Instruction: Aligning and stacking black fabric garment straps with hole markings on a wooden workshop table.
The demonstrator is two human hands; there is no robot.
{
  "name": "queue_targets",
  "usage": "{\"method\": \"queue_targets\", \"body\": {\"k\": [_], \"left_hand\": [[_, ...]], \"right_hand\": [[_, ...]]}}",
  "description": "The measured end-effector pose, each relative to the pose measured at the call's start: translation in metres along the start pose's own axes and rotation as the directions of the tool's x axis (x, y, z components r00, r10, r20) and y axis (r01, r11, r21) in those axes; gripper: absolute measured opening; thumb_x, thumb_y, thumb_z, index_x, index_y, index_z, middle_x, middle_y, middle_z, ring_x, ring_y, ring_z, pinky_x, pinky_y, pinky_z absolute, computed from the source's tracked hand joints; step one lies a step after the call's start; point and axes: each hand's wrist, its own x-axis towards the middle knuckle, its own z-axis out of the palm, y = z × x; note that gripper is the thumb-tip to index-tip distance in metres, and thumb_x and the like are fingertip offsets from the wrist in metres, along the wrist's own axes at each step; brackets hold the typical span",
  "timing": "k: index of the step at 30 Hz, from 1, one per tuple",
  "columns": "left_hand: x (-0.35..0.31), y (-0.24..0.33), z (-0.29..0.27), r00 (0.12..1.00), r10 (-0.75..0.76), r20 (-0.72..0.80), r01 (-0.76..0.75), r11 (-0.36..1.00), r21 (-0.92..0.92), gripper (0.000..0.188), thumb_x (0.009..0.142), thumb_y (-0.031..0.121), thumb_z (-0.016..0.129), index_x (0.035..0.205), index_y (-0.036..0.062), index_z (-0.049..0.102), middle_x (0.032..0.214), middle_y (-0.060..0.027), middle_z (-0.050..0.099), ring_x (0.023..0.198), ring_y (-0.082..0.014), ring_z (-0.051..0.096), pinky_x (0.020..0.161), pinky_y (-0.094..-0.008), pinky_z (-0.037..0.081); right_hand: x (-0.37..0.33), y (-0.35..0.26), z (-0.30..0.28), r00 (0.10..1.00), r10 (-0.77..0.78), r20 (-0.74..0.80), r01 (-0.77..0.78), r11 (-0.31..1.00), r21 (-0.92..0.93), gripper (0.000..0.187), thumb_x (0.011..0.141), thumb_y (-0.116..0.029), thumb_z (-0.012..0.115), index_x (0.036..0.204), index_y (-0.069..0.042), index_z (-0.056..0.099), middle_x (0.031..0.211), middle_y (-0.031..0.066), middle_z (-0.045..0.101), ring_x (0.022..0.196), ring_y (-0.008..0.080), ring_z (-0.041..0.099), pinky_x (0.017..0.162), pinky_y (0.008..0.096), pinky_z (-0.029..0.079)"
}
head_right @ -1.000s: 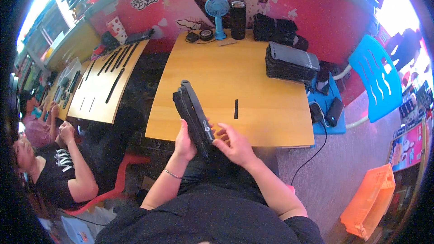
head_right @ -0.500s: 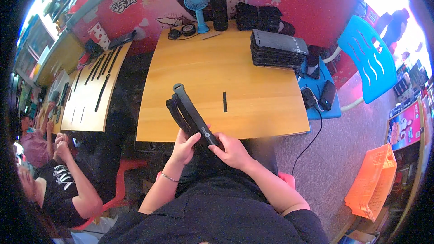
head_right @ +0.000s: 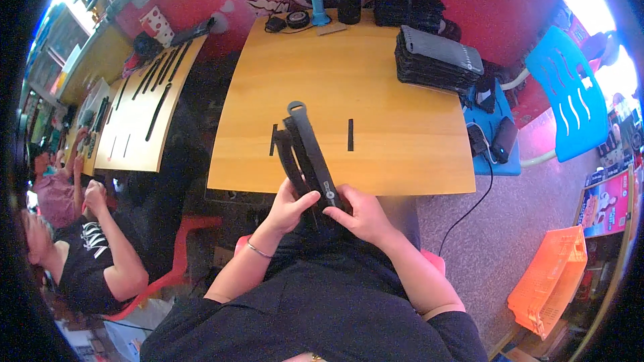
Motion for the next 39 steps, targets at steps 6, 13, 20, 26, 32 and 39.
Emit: {"method": "queue_targets", "body": {"k": [6,13,20,26,32,39], "left_hand": [[-0.001,-0.003,0.005,0.997,0.067,0.046,-0.073,0.989,0.131,0.037,0.086,0.004,0.064,0.12,0.0003,0.048,0.107,-0.0059,0.061,0.098,-0.0119,0.057,0.087,-0.0291,0.047],[0.006,0.009,-0.009,0.995,0.1,-0.016,-0.096,0.982,0.165,0.063,0.089,0.001,0.055,0.144,0.0051,0.024,0.095,-0.0066,0.06,0.086,-0.0156,0.06,0.083,-0.0305,0.048],[0.004,0.029,-0.016,0.988,0.146,0.058,-0.134,0.975,-0.178,0.067,0.088,0.001,0.058,0.145,0.008,0.023,0.099,-0.0103,0.063,0.095,-0.0194,0.062,0.088,-0.0354,0.05],[-0.001,0.01,-0.006,0.994,0.103,0.048,-0.1,0.993,-0.07,0.06,0.09,0.009,0.061,0.142,0.0063,0.031,0.117,-0.0122,0.059,0.105,-0.0196,0.059,0.091,-0.0348,0.049],[0.004,0.028,-0.012,0.982,0.185,-0.029,-0.187,0.977,-0.101,0.044,0.096,0.012,0.051,0.135,0.0038,0.034,0.115,-0.0163,0.06,0.106,-0.0264,0.061,0.091,-0.0378,0.049],[0.012,0.044,-0.046,0.931,0.248,-0.267,-0.288,0.95,-0.121,0.035,0.099,0.023,0.046,0.128,0.0033,0.04,0.066,-0.0022,0.049,0.051,-0.0113,0.048,0.049,-0.0231,0.042]], "right_hand": [[0.001,-0.001,-0.001,0.999,0.014,-0.046,-0.013,0.999,0.031,0.035,0.083,-0.026,0.07,0.102,0.001,0.058,0.081,0.012,0.064,0.068,0.0175,0.059,0.063,0.0307,0.047],[0.001,0.009,-0.022,0.971,-0.009,-0.237,0.004,1.0,-0.024,0.018,0.089,-0.018,0.059,0.095,-0.002,0.056,0.074,0.0036,0.055,0.064,0.0123,0.052,0.058,0.0252,0.042],[0.003,0.013,-0.021,0.991,-0.083,-0.108,0.123,0.885,0.45,0.017,0.089,-0.005,0.055,0.104,-0.005,0.047,0.096,0.0084,0.057,0.088,0.0143,0.057,0.078,0.0289,0.049],[-0.003,-0.011,0.02,0.999,0.038,0.032,-0.041,0.993,0.106,0.024,0.08,-0.005,0.066,0.088,-0.005,0.043,0.093,0.0123,0.059,0.088,0.0178,0.057,0.078,0.0278,0.044],[0.027,-0.005,0.013,0.959,-0.132,-0.251,0.186,0.961,0.206,0.027,0.077,0.001,0.065,0.084,-0.007,0.04,0.08,0.003,0.048,0.076,0.0115,0.048,0.069,0.0258,0.042],[0.182,-0.012,-0.042,0.946,-0.248,-0.21,0.188,0.945,-0.269,0.02,0.082,-0.004,0.063,0.09,-0.005,0.045,0.074,0.0099,0.054,0.065,0.0214,0.053,0.06,0.032,0.042]]}}
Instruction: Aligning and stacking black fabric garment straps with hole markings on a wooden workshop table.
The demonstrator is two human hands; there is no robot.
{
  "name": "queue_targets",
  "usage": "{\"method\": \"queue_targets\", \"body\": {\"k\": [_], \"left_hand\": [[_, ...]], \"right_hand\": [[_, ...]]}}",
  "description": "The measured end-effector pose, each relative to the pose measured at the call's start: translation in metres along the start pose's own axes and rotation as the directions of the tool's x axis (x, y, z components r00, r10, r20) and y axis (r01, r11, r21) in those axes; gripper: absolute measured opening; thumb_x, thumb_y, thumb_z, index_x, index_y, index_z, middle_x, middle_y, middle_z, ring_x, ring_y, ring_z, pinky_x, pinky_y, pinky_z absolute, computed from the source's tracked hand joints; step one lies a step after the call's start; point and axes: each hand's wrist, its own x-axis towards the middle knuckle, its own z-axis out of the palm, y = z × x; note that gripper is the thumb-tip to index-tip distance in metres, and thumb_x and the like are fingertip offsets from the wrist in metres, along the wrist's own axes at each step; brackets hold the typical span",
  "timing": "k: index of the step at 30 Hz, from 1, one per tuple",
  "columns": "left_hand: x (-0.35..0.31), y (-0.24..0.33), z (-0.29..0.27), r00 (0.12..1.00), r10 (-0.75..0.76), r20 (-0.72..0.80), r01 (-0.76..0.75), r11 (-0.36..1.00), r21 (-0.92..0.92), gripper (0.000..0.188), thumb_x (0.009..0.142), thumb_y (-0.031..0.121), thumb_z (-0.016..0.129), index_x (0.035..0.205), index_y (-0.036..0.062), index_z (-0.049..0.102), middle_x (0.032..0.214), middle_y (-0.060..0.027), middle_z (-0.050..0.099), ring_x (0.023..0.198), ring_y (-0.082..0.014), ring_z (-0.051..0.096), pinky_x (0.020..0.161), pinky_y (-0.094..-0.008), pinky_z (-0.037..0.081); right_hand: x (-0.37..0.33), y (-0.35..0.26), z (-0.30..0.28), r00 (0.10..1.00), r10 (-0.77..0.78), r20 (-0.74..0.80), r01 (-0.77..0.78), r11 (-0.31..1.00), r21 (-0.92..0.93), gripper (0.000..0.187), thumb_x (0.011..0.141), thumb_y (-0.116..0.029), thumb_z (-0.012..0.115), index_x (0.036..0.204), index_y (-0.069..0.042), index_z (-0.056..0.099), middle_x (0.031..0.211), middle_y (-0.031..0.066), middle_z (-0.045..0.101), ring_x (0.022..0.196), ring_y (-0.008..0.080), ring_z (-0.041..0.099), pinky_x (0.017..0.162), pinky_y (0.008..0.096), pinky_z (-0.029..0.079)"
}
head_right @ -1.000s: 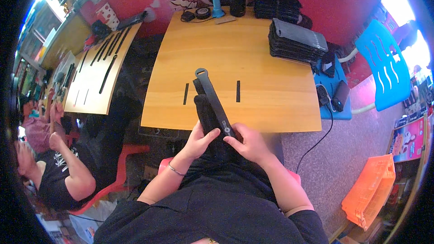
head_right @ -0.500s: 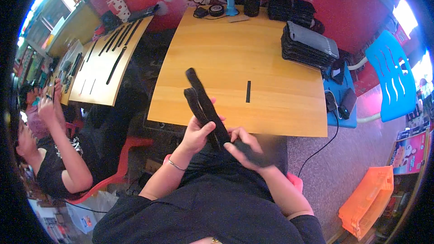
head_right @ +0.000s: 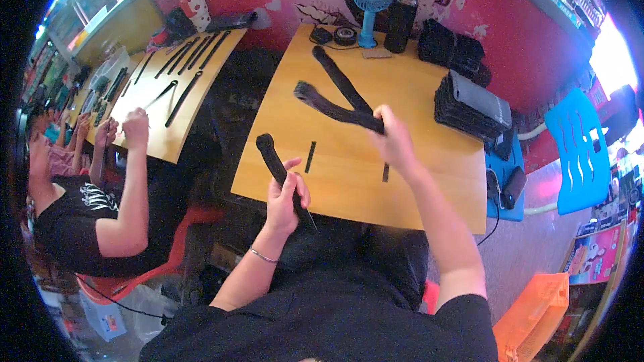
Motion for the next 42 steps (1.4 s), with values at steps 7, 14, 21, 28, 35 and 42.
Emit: {"method": "queue_targets", "body": {"k": [7,14,21,28,35,42], "left_hand": [[0.004,0.001,-0.011,0.992,-0.074,0.1,0.099,0.958,-0.269,0.052,0.099,0.046,0.029,0.129,0.0047,0.04,0.077,-0.0059,0.048,0.066,-0.0176,0.049,0.062,-0.0297,0.041],[0.009,0.001,-0.011,0.989,-0.087,0.118,0.115,0.96,-0.256,0.047,0.094,0.03,0.034,0.132,0.0031,0.036,0.086,-0.0079,0.052,0.076,-0.0176,0.05,0.069,-0.0312,0.042],[0.013,0.006,-0.011,0.986,-0.135,0.094,0.154,0.961,-0.228,0.043,0.095,0.026,0.034,0.13,0.0025,0.038,0.087,-0.0079,0.052,0.075,-0.0171,0.05,0.07,-0.0305,0.042],[0.015,0.004,-0.016,0.983,-0.155,0.102,0.175,0.957,-0.233,0.042,0.095,0.024,0.032,0.13,0.0016,0.038,0.087,-0.0087,0.053,0.075,-0.0169,0.051,0.069,-0.0298,0.043],[0.015,0.005,-0.015,0.976,-0.212,0.037,0.215,0.952,-0.217,0.04,0.094,0.025,0.036,0.126,0.0011,0.041,0.083,-0.0102,0.054,0.07,-0.0189,0.051,0.065,-0.0313,0.044],[0.017,0.005,-0.019,0.974,-0.223,0.048,0.228,0.952,-0.204,0.041,0.095,0.024,0.034,0.129,0.0023,0.039,0.085,-0.009,0.054,0.073,-0.0177,0.051,0.068,-0.0305,0.044]], "right_hand": [[0.118,0.024,0.048,0.999,0.039,0.034,-0.02,0.902,-0.432,0.026,0.077,-0.007,0.064,0.097,-0.008,0.048,0.09,0.0148,0.059,0.09,0.0368,0.058,0.073,0.0465,0.044],[0.159,0.03,0.076,0.972,-0.198,-0.123,0.095,0.819,-0.567,0.03,0.074,-0.009,0.067,0.097,-0.01,0.049,0.098,0.0078,0.056,0.101,0.0303,0.053,0.081,0.0429,0.044],[0.152,0.051,0.079,0.974,-0.214,0.078,0.216,0.753,-0.622,0.04,0.072,-0.001,0.064,0.11,-0.013,0.061,0.108,0.0076,0.058,0.106,0.0269,0.054,0.087,0.0427,0.044],[0.159,0.051,0.076,0.916,0.017,0.401,0.19,0.861,-0.471,0.053,0.072,0.008,0.055,0.123,-0.007,0.057,0.144,0.0115,0.038,0.129,0.0318,0.04,0.107,0.037,0.036],[0.186,0.06,0.098,0.899,-0.19,0.395,0.357,0.84,-0.409,0.051,0.071,0.011,0.054,0.121,-0.001,0.057,0.145,0.0117,0.037,0.132,0.0308,0.037,0.107,0.0367,0.035],[0.206,0.044,0.087,0.893,-0.296,0.34,0.433,0.772,-0.466,0.044,0.074,0.0,0.063,0.117,-0.008,0.06,0.133,0.011,0.049,0.124,0.0301,0.045,0.101,0.0389,0.04]]}}
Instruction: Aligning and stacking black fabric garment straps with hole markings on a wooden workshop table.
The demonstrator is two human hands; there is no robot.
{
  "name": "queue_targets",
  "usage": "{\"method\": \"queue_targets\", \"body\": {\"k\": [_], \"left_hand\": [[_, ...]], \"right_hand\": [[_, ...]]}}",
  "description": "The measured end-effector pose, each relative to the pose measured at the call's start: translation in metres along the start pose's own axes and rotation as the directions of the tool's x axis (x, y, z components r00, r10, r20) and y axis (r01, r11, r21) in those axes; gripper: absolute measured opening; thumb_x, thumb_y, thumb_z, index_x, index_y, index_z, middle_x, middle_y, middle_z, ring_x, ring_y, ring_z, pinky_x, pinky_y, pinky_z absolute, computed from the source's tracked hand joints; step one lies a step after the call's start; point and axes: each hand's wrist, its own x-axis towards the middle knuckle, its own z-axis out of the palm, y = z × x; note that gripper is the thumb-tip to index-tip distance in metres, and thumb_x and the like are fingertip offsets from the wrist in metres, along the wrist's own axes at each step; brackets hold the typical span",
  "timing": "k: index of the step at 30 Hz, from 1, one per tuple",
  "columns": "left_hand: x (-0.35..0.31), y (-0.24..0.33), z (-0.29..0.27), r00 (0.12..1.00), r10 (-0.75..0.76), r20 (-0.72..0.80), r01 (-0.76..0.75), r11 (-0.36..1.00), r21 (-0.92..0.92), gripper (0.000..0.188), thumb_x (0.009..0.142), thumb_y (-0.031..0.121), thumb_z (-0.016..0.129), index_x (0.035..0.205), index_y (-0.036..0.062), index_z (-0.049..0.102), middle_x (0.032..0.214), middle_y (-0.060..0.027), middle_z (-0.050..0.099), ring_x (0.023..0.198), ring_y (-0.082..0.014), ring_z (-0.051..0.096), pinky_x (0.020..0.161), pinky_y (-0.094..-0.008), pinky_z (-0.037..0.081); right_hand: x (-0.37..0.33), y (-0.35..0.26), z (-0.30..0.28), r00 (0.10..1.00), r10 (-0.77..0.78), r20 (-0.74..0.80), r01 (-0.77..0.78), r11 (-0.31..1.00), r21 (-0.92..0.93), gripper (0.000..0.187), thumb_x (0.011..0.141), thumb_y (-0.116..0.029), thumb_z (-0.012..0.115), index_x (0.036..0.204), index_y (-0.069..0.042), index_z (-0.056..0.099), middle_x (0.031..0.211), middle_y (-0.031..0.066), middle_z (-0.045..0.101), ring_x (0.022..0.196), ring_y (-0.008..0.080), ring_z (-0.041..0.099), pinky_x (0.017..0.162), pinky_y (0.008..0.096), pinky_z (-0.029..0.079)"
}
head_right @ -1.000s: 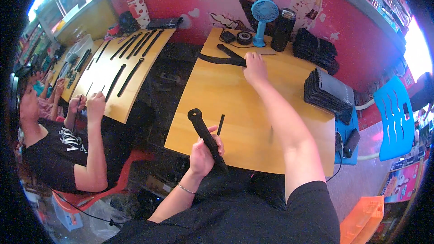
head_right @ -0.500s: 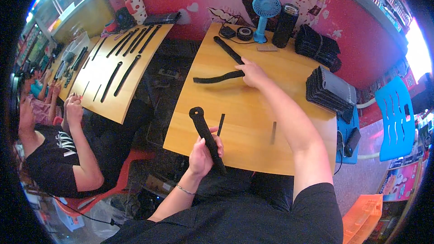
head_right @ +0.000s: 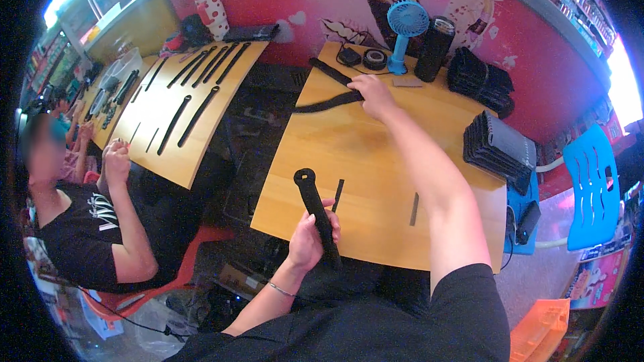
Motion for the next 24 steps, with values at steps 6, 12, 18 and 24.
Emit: {"method": "queue_targets", "body": {"k": [6,12,18,24], "left_hand": [[-0.003,0.004,0.006,1.0,0.016,-0.014,-0.015,0.996,0.083,0.042,0.098,0.028,0.034,0.132,0.0047,0.036,0.083,-0.0084,0.053,0.07,-0.0178,0.051,0.064,-0.0308,0.044],[0.0,0.001,0.005,0.999,0.013,0.04,-0.011,0.999,-0.044,0.048,0.099,0.032,0.031,0.14,0.0074,0.03,0.081,-0.0066,0.051,0.069,-0.0164,0.051,0.061,-0.0288,0.044],[-0.004,-0.001,0.003,0.994,0.05,0.099,-0.053,0.998,0.033,0.041,0.099,0.021,0.039,0.137,0.0044,0.04,0.096,-0.0049,0.057,0.076,-0.0111,0.051,0.073,-0.0252,0.044],[-0.017,-0.016,0.02,0.981,0.091,0.171,-0.151,0.913,0.38,0.037,0.091,0.008,0.058,0.126,0.0007,0.05,0.102,-0.0031,0.059,0.088,-0.0092,0.054,0.077,-0.0234,0.046]], "right_hand": [[-0.013,-0.048,-0.005,0.942,0.323,0.088,-0.328,0.943,0.051,0.053,0.083,-0.03,0.065,0.129,-0.012,0.048,0.119,0.0114,0.057,0.111,0.0311,0.053,0.092,0.0423,0.044],[-0.032,-0.039,0.02,0.956,0.285,-0.076,-0.295,0.929,-0.222,0.058,0.086,-0.04,0.061,0.133,-0.01,0.045,0.12,0.0154,0.056,0.111,0.0311,0.053,0.094,0.0404,0.043],[-0.102,-0.107,-0.04,0.95,0.166,0.265,-0.307,0.34,0.889,0.059,0.091,-0.043,0.053,0.134,-0.004,0.044,0.116,0.0097,0.058,0.1,0.0184,0.057,0.083,0.0299,0.046],[-0.209,-0.174,-0.11,0.98,0.133,0.148,-0.193,0.459,0.867,0.052,0.09,-0.032,0.059,0.131,-0.003,0.046,0.107,0.009,0.061,0.098,0.0141,0.057,0.08,0.0273,0.047]]}}
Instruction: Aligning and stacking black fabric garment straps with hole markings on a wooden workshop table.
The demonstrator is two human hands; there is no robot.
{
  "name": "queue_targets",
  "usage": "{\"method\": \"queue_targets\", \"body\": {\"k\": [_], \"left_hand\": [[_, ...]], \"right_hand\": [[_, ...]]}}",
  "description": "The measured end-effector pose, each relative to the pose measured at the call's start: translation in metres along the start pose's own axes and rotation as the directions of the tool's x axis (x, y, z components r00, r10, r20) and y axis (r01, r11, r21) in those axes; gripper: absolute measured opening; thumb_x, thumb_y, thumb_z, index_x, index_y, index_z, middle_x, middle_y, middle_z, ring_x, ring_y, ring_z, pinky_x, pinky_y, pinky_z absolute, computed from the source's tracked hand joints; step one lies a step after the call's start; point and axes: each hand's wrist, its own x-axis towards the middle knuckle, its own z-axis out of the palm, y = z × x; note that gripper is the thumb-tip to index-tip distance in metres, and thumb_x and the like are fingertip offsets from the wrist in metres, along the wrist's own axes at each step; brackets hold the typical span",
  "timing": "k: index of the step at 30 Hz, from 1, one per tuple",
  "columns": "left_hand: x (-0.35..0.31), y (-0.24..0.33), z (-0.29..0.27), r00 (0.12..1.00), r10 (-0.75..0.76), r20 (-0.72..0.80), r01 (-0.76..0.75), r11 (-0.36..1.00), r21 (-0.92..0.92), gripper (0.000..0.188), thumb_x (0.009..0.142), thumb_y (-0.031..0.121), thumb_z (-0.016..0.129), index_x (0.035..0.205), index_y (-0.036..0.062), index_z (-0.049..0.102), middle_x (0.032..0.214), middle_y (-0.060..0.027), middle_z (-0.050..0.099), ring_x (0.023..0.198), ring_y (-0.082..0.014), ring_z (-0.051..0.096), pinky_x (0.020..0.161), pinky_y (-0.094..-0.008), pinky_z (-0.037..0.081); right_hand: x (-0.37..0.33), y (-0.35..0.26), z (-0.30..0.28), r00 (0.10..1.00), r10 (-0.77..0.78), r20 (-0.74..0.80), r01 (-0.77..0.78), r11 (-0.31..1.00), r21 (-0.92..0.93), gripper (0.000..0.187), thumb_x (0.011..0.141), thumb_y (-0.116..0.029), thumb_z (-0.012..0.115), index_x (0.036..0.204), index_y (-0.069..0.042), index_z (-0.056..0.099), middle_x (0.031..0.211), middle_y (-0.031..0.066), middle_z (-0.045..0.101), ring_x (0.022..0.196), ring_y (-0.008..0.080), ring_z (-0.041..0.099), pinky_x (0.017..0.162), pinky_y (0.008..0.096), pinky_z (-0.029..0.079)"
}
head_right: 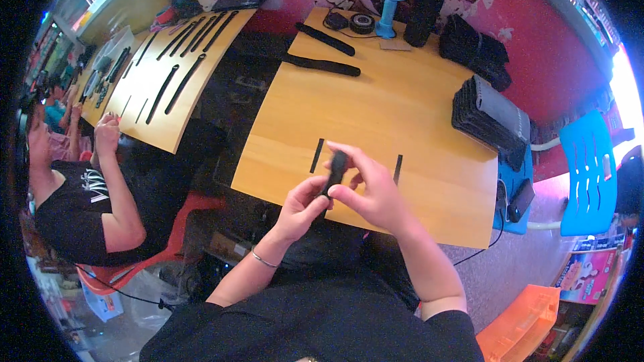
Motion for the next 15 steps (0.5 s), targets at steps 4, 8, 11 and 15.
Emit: {"method": "queue_targets", "body": {"k": [4,8,11,15], "left_hand": [[-0.002,0.008,0.019,0.993,0.044,0.107,-0.079,0.93,0.358,0.035,0.087,0.009,0.063,0.119,0.0004,0.055,0.1,-0.0046,0.061,0.087,-0.0112,0.057,0.076,-0.0246,0.047],[-0.006,0.021,0.023,0.978,-0.069,0.197,-0.051,0.836,0.547,0.031,0.089,0.015,0.06,0.116,0.0005,0.056,0.086,-0.0069,0.059,0.079,-0.0129,0.056,0.071,-0.0262,0.046],[-0.011,0.027,0.023,0.962,-0.217,0.166,0.084,0.814,0.575,0.029,0.09,0.015,0.059,0.114,-0.0003,0.056,0.08,-0.0061,0.056,0.073,-0.0124,0.052,0.066,-0.0258,0.044],[-0.005,0.037,0.032,0.997,0.043,0.058,-0.069,0.813,0.578,0.023,0.094,0.017,0.053,0.108,-0.0003,0.056,0.075,0.0023,0.05,0.066,-0.0049,0.043,0.059,-0.021,0.038]], "right_hand": [[-0.041,0.004,0.003,0.98,0.069,-0.189,-0.037,0.985,0.171,0.039,0.089,-0.011,0.06,0.124,-0.003,0.048,0.103,0.0102,0.062,0.099,0.0169,0.059,0.084,0.0296,0.047],[-0.057,0.005,-0.018,0.905,0.043,-0.423,0.116,0.932,0.342,0.031,0.094,-0.012,0.051,0.123,-0.003,0.044,0.101,0.0094,0.06,0.099,0.0188,0.058,0.088,0.0336,0.046],[-0.056,-0.011,-0.025,0.825,0.037,-0.564,0.307,0.809,0.502,0.03,0.097,-0.018,0.045,0.123,-0.004,0.042,0.093,0.0056,0.055,0.09,0.0167,0.056,0.089,0.036,0.044],[-0.053,0.004,-0.018,0.672,-0.1,-0.733,0.534,0.751,0.388,0.027,0.098,-0.023,0.043,0.118,-0.005,0.041,0.081,0.0014,0.046,0.074,0.0125,0.048,0.08,0.035,0.043]]}}
